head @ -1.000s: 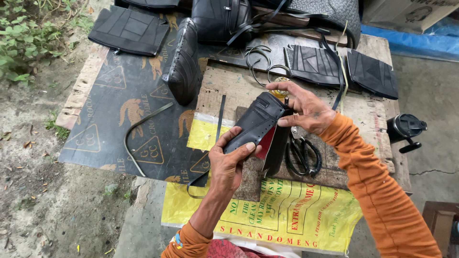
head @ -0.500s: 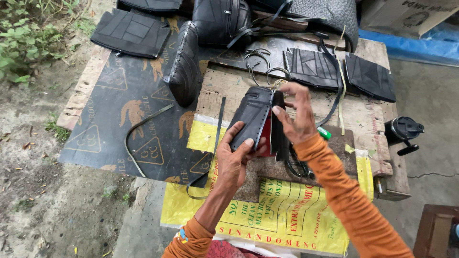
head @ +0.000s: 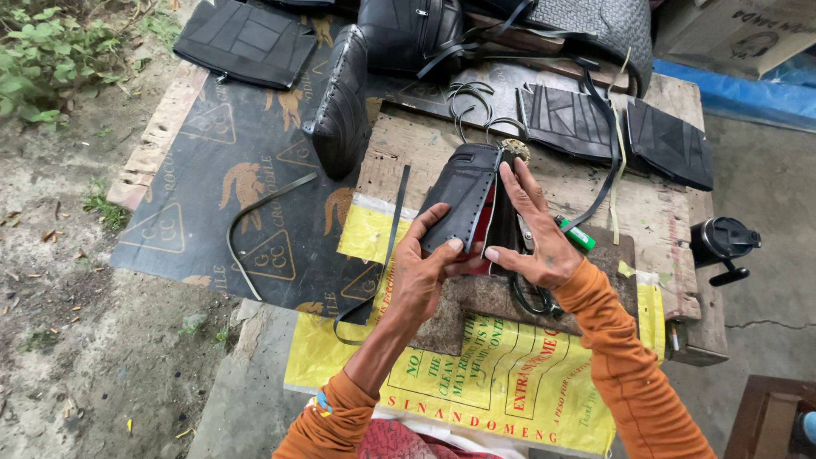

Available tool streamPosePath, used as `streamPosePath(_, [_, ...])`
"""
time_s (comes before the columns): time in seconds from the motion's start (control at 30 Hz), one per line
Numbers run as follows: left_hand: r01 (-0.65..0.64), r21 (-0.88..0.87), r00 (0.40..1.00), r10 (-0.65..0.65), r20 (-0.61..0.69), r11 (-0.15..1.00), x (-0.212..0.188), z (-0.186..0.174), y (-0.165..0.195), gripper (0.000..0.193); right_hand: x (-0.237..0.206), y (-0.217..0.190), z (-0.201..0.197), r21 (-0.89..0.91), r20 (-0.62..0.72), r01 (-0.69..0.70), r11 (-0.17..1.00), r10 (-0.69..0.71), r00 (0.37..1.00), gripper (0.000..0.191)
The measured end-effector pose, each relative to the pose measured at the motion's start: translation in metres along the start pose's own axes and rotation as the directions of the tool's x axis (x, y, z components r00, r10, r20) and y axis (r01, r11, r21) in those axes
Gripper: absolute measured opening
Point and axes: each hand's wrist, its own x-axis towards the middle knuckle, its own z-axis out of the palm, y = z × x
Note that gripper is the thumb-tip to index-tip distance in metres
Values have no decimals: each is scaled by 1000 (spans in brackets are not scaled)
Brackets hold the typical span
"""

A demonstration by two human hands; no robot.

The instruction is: The person assembles black leather wallets by hand, pressing edges together, applying adhesive from a small jar, and inserting a zipper into a wallet shell. The person handles multiple wallet pieces and tools on a cluttered workbench.

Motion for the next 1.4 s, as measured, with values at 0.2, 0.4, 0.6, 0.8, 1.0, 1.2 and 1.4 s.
streamPosePath(0.2, [-56,32,998,56,-2,998,0,2,-1,64,-3,-3,9,-47,-63,-11,999,8,998,110])
streamPosePath(0.4, [-49,59,997,52,-54,997,1,4,-2,59,-1,-6,10,-62,-90,-25,998,19,996,110])
streamPosePath(0.6, [-53,43,996,56,-65,998,3,4,-3,60,0,-9,12,-66,-104,-27,997,20,994,111])
streamPosePath(0.8, [-50,57,995,55,-84,997,3,5,-2,58,1,-11,13,-64,-103,-38,997,32,994,110])
streamPosePath(1.0, [-54,60,995,59,-80,997,3,6,-2,58,1,-10,13,-78,-105,-34,996,25,994,110])
streamPosePath(1.2, [-62,57,994,66,-81,996,3,6,-3,58,1,-11,14,-81,-114,-25,996,16,993,110])
streamPosePath(1.4, [-88,105,990,99,-101,991,3,6,-7,57,1,-13,17,-97,-131,-3,995,-10,991,109])
